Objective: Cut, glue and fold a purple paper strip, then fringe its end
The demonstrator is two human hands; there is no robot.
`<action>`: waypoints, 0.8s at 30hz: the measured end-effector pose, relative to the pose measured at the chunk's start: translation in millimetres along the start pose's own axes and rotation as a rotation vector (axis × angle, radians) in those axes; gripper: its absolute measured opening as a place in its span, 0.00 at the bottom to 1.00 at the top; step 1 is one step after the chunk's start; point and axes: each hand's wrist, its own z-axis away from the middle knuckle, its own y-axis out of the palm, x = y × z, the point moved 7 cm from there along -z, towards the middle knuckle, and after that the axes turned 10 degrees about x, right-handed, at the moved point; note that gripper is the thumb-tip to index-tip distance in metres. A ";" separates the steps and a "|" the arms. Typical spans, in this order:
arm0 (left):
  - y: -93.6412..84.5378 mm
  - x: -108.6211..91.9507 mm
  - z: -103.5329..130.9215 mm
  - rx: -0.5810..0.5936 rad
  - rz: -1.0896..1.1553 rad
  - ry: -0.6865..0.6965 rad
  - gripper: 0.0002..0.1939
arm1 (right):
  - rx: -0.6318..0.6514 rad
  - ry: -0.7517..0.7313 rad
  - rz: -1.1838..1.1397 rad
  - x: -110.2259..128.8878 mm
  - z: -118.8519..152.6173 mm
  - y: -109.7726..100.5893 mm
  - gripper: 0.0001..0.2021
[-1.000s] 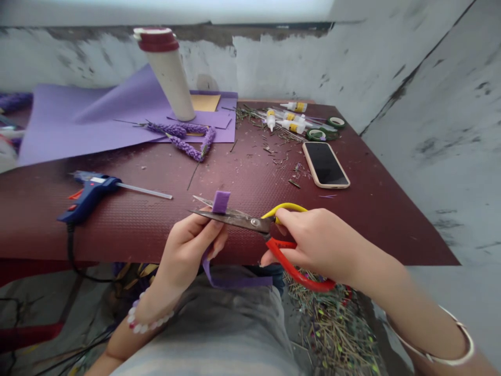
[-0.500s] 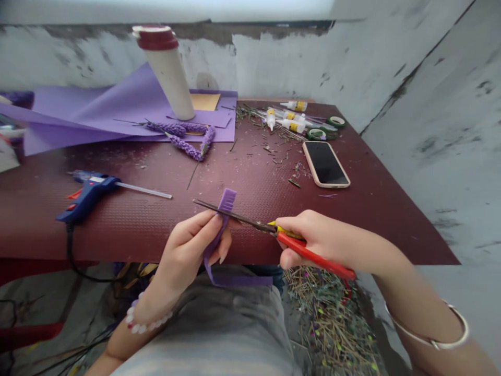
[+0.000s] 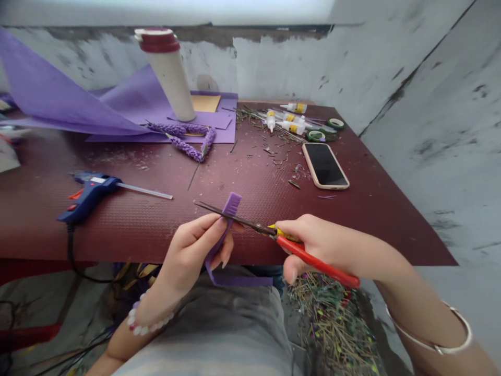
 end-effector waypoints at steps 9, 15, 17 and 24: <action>2.6 1.5 -0.9 0.020 0.104 0.050 0.18 | 0.031 0.000 -0.026 2.0 -4.1 0.3 0.31; 3.0 0.1 -0.7 0.035 0.090 0.060 0.17 | 0.028 0.020 -0.020 4.0 -4.1 0.7 0.24; 2.2 -0.5 -0.2 0.036 0.047 0.073 0.17 | -0.016 0.025 0.038 8.5 -2.1 -1.7 0.22; -3.7 2.0 -3.0 -0.010 0.160 0.163 0.14 | -0.254 0.068 0.323 25.0 9.6 -9.6 0.29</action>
